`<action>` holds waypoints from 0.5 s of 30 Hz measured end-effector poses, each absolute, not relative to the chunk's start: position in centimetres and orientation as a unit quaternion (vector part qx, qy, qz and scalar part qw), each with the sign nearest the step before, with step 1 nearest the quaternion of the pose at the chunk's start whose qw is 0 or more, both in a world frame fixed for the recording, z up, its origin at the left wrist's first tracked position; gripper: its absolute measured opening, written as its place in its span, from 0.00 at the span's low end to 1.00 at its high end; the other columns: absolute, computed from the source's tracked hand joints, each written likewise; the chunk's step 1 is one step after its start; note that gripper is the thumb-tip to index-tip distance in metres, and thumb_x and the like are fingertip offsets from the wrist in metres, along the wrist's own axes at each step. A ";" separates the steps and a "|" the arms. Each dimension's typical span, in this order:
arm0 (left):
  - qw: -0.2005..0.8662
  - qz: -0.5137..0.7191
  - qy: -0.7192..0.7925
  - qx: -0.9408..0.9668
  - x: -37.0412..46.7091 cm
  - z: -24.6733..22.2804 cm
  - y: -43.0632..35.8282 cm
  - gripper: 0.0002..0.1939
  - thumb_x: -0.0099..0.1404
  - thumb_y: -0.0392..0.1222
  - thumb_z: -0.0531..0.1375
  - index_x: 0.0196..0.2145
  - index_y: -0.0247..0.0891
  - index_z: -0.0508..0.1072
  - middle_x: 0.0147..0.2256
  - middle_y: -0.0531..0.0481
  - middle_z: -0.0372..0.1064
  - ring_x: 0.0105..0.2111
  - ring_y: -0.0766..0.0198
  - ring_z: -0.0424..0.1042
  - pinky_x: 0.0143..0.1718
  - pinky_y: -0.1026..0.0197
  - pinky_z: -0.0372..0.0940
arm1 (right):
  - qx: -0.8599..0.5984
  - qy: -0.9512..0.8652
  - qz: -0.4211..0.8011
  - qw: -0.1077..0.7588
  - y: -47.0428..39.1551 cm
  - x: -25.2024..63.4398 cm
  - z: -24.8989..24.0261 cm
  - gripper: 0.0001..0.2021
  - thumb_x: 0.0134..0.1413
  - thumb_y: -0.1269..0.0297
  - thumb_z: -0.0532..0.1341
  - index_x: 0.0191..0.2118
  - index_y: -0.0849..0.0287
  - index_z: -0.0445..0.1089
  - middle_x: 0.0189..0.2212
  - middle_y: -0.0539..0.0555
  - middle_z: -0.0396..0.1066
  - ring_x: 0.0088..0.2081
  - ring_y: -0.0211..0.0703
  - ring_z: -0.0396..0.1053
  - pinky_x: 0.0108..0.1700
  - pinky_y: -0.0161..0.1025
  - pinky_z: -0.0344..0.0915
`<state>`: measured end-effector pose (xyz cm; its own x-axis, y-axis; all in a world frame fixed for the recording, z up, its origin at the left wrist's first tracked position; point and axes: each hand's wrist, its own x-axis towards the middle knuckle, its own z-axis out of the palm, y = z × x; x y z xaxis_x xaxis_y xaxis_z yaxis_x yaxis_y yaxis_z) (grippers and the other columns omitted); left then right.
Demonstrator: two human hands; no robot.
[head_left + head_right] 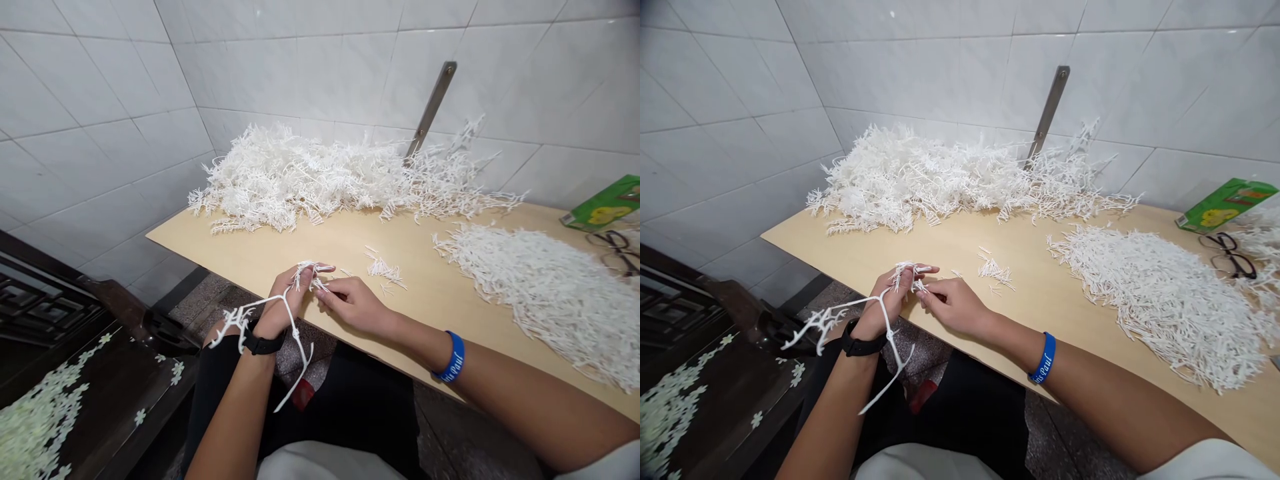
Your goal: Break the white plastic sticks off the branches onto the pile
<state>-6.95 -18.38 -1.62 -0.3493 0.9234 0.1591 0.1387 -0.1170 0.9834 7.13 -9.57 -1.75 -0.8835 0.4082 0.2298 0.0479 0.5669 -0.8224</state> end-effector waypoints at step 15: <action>0.314 0.717 0.544 0.302 -6.6 -2.3 -17.4 0.20 0.63 0.60 0.55 0.33 0.39 0.67 0.10 0.64 0.53 0.17 0.67 0.70 0.40 0.59 0.68 | -0.059 -0.905 0.375 0.191 -10.8 7.4 -2.0 0.18 0.60 0.65 0.52 0.18 0.59 0.59 0.16 0.46 0.56 0.20 0.33 0.53 0.27 0.33 0.52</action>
<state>-6.59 -17.39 -2.31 -0.6201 0.7792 0.0907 -0.1224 -0.2103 0.9699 7.44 -10.81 -2.01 -0.9202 0.2496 0.3016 -0.0364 0.7124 -0.7008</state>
